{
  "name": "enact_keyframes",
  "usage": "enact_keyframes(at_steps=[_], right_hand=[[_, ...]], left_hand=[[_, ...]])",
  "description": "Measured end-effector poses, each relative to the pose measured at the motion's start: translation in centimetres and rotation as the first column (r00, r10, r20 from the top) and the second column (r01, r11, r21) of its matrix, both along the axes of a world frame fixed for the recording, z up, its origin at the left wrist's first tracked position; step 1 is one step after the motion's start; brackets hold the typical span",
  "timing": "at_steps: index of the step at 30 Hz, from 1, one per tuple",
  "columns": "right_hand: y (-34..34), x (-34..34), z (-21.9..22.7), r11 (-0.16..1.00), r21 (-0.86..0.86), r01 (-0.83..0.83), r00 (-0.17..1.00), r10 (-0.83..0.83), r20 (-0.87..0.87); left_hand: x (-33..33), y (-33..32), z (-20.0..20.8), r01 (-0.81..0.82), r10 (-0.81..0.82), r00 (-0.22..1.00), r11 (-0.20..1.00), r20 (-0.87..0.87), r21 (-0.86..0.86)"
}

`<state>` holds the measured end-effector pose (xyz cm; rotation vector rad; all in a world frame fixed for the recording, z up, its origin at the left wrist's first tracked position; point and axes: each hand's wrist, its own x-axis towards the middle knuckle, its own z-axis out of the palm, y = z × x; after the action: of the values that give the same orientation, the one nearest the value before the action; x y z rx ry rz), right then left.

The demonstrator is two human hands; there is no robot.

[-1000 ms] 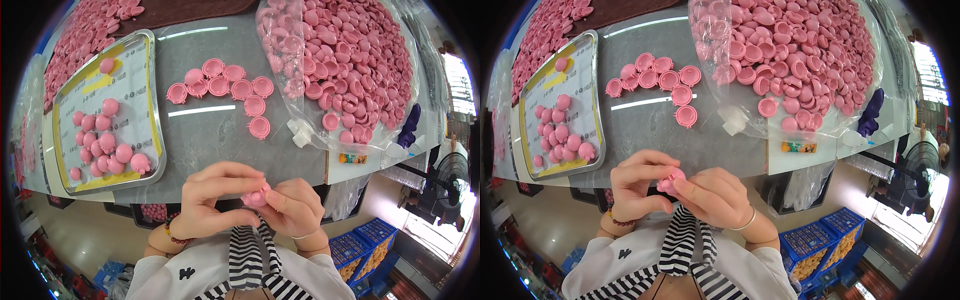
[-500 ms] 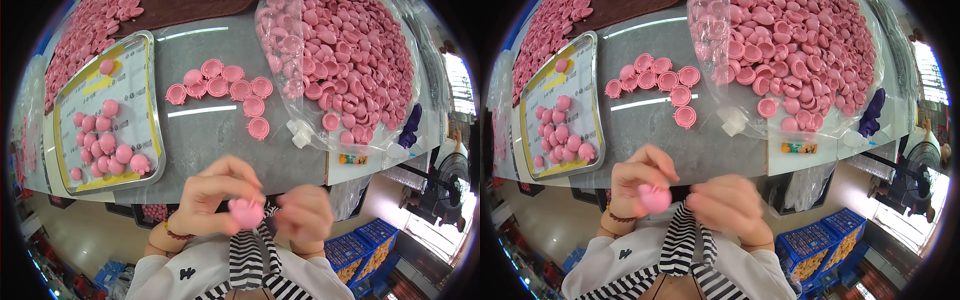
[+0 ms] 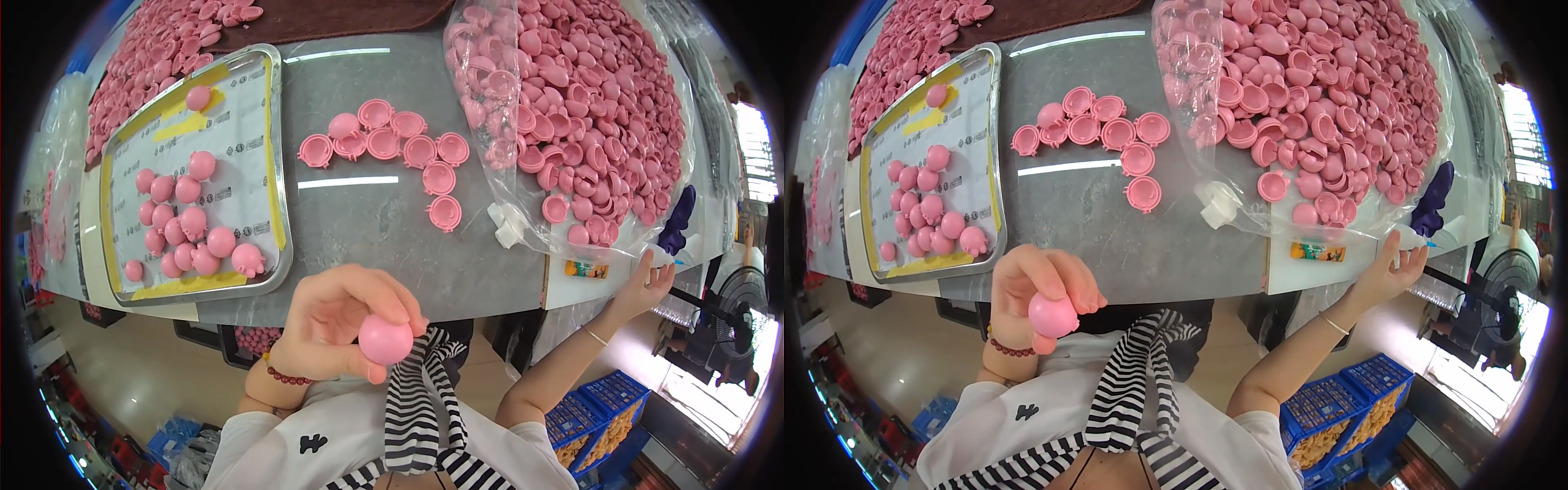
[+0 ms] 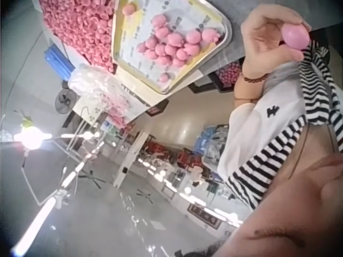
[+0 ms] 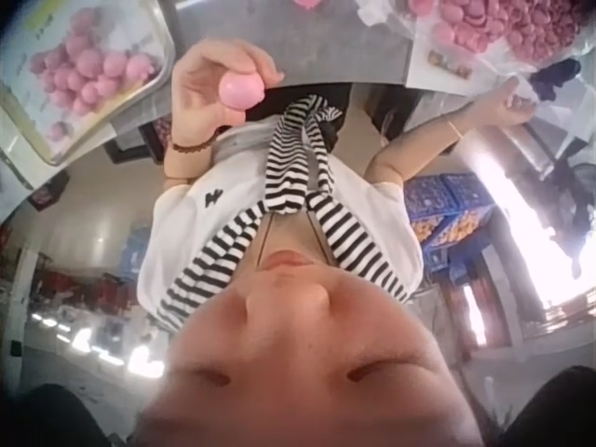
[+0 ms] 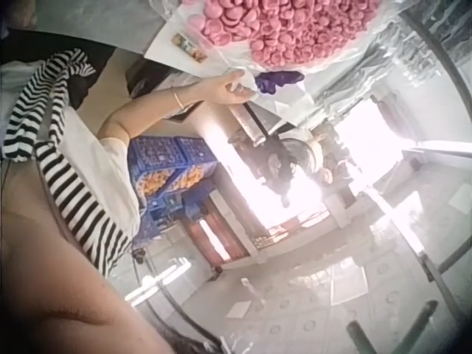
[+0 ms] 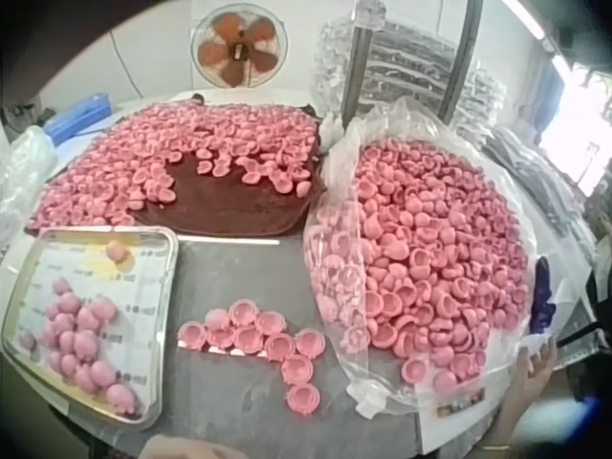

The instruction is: Applying glue to and joining pink plastic spherical toy components at a factory workbench.

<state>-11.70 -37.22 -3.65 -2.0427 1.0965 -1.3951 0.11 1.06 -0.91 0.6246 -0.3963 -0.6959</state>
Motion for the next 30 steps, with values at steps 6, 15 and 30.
enact_keyframes(at_steps=[6,15,30], right_hand=[[-3.9,-3.1,-0.3,0.978,0.188,-0.089,0.996,0.093,-0.015],[8.2,1.4,2.8,0.984,-0.062,-0.166,0.886,0.176,0.429],[21.0,3.5,3.3,0.052,0.398,-0.916,0.305,0.734,0.606]], left_hand=[[2.1,4.0,3.5,-0.804,0.127,0.493,0.445,0.861,0.395],[2.2,0.4,3.6,-0.956,-0.291,0.174,0.179,0.941,0.232],[-0.6,-3.7,1.0,-0.628,-0.005,0.454,0.708,0.891,0.324]])
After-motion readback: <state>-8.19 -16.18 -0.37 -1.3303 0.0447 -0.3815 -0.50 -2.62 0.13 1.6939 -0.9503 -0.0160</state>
